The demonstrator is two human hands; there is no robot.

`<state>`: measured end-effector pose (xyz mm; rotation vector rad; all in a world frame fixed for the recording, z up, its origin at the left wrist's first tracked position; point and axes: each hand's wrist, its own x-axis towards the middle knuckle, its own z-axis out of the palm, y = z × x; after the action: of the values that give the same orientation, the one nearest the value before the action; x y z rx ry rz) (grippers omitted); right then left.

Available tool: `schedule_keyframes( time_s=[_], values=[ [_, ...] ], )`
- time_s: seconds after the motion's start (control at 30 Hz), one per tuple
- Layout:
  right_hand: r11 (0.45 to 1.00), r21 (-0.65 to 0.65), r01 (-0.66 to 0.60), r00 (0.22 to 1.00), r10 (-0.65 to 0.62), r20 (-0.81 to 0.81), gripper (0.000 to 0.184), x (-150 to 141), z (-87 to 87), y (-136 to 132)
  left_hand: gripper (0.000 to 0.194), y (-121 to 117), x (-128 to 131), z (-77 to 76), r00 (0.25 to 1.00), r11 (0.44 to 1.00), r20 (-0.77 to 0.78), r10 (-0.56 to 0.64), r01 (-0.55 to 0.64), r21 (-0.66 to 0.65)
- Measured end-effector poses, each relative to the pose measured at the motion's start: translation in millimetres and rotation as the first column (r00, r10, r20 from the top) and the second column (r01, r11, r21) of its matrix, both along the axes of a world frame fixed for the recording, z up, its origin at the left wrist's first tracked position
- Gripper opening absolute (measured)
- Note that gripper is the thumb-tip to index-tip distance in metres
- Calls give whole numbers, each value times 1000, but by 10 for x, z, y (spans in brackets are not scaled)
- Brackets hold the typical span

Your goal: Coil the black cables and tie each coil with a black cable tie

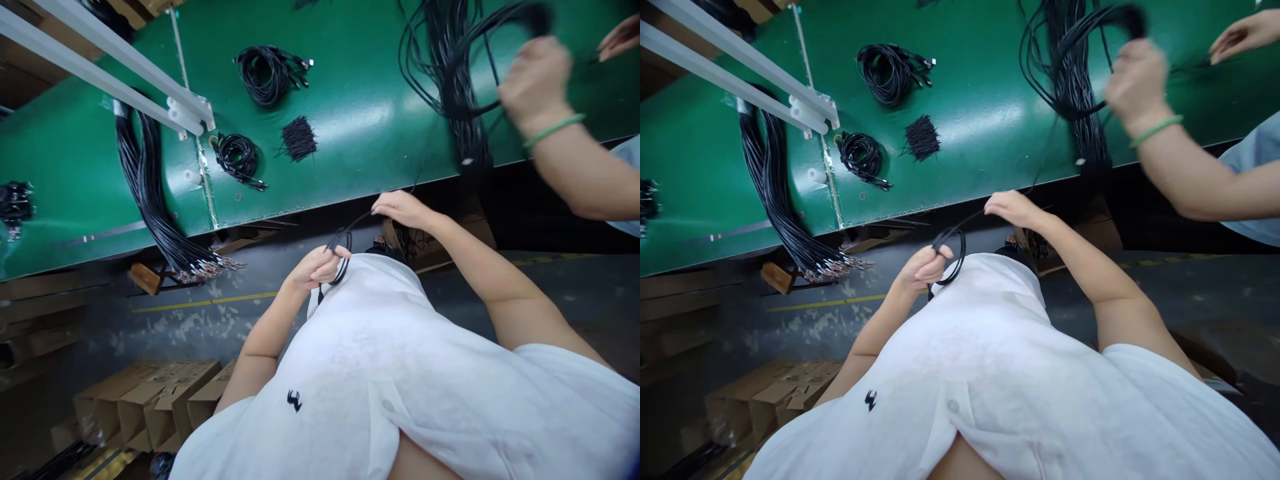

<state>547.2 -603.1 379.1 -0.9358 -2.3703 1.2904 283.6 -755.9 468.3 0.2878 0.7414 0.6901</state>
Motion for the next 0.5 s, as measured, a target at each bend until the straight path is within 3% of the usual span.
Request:
schedule_keyframes(
  time_s=[0.07,0.13,0.23,0.33,0.43,0.5],
  values=[
    [984,139,112,978,-134,157,41,269,-211,102,34,41,-76,133,980,980,-26,196,-196,-8],
    [967,240,88,935,-164,316,41,443,-243,46,40,98,-137,271,928,931,-85,363,-365,-2],
    [939,331,-91,898,-67,436,41,495,7,-284,45,151,-251,439,828,847,-181,530,-526,77],
    [916,380,-128,927,-26,375,41,492,224,-496,44,89,-424,525,686,707,-175,706,-668,232],
    [919,391,-45,940,-94,328,39,603,135,-192,42,-45,-572,534,604,595,-81,793,-739,316],
    [916,401,5,899,-179,399,39,776,76,225,42,-107,-601,508,631,607,-19,775,-737,298]
  ],
)
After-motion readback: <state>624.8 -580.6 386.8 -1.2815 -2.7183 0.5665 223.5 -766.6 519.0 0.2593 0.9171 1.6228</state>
